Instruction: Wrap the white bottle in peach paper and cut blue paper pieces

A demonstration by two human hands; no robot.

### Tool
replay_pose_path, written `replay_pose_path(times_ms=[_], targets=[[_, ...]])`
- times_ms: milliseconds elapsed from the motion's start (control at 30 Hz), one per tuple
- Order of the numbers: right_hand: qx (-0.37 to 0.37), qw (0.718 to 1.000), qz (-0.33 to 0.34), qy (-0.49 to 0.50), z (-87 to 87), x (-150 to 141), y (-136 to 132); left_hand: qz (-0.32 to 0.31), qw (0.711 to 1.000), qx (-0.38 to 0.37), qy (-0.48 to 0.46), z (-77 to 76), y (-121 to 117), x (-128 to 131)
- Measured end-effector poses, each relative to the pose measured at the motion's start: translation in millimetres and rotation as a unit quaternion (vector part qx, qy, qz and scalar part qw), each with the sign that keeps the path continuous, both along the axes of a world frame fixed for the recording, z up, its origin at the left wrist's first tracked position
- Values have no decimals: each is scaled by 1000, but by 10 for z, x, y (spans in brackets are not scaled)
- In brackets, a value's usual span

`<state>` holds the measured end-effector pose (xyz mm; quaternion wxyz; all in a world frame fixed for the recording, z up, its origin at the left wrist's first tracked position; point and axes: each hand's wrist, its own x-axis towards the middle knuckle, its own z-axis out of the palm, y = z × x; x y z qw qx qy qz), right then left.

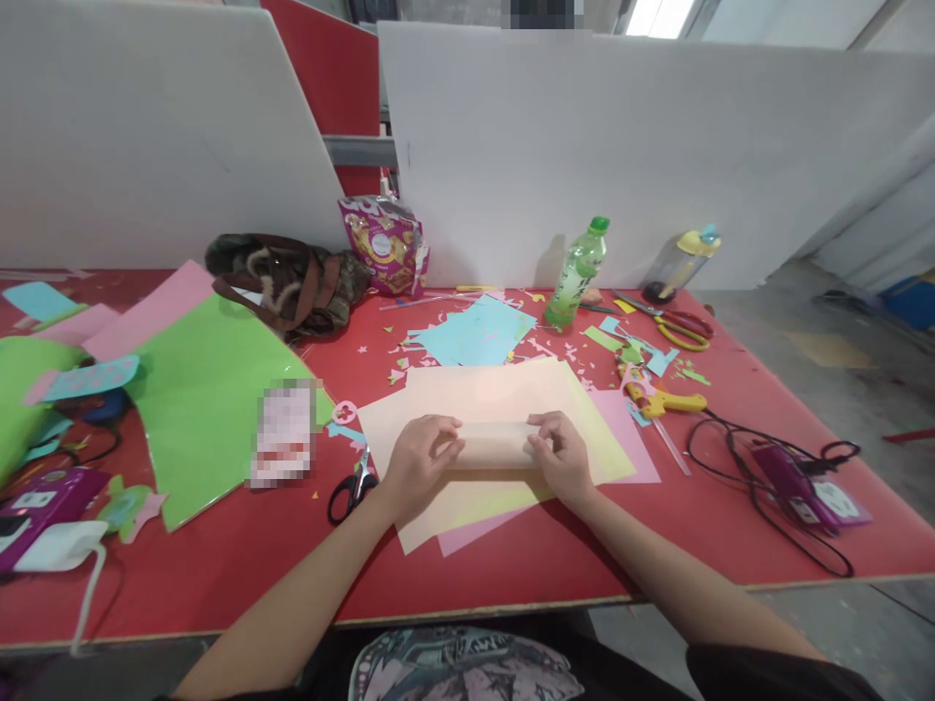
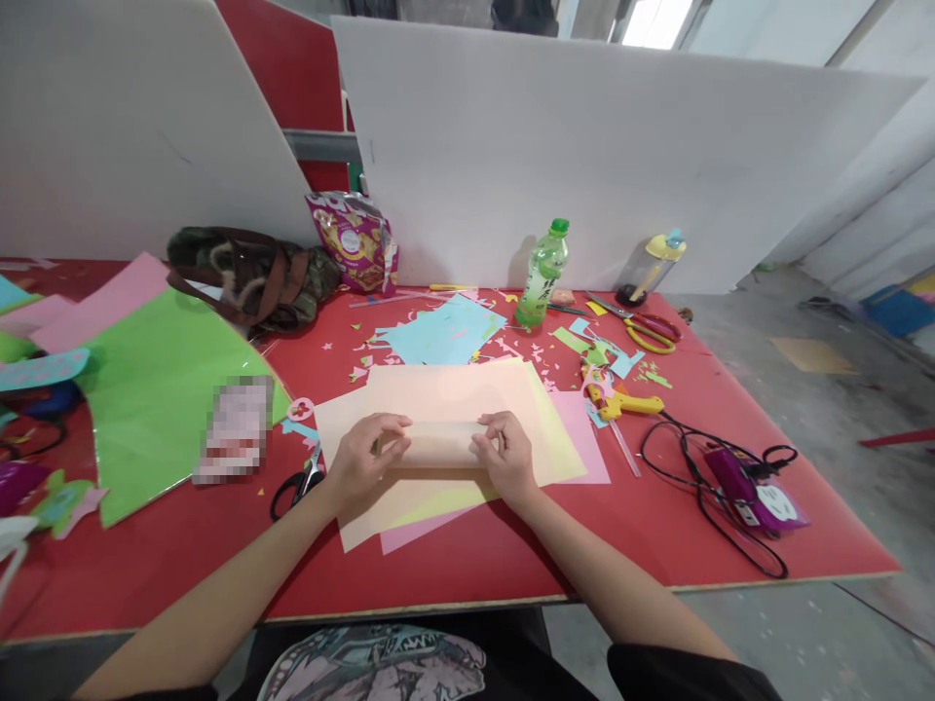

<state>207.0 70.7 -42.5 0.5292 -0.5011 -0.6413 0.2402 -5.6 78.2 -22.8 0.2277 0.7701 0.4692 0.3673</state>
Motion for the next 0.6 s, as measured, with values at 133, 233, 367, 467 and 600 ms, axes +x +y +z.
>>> replay_pose_path(times_ms=[133, 233, 367, 467, 600], targets=[[7, 1000, 24, -16, 24, 28, 24, -13, 999, 7, 42, 31, 3, -11], [9, 999, 39, -28, 39, 48, 40, -52, 991, 36, 122, 84, 22, -14], [17, 998, 50, -42, 50, 66, 51, -98, 965, 62, 234, 187, 80, 13], [34, 997, 53, -52, 50, 70, 57, -140, 944, 33, 299, 264, 151, 46], [64, 995, 53, -61, 30, 68, 50, -199, 927, -31, 316, 327, 279, 117]])
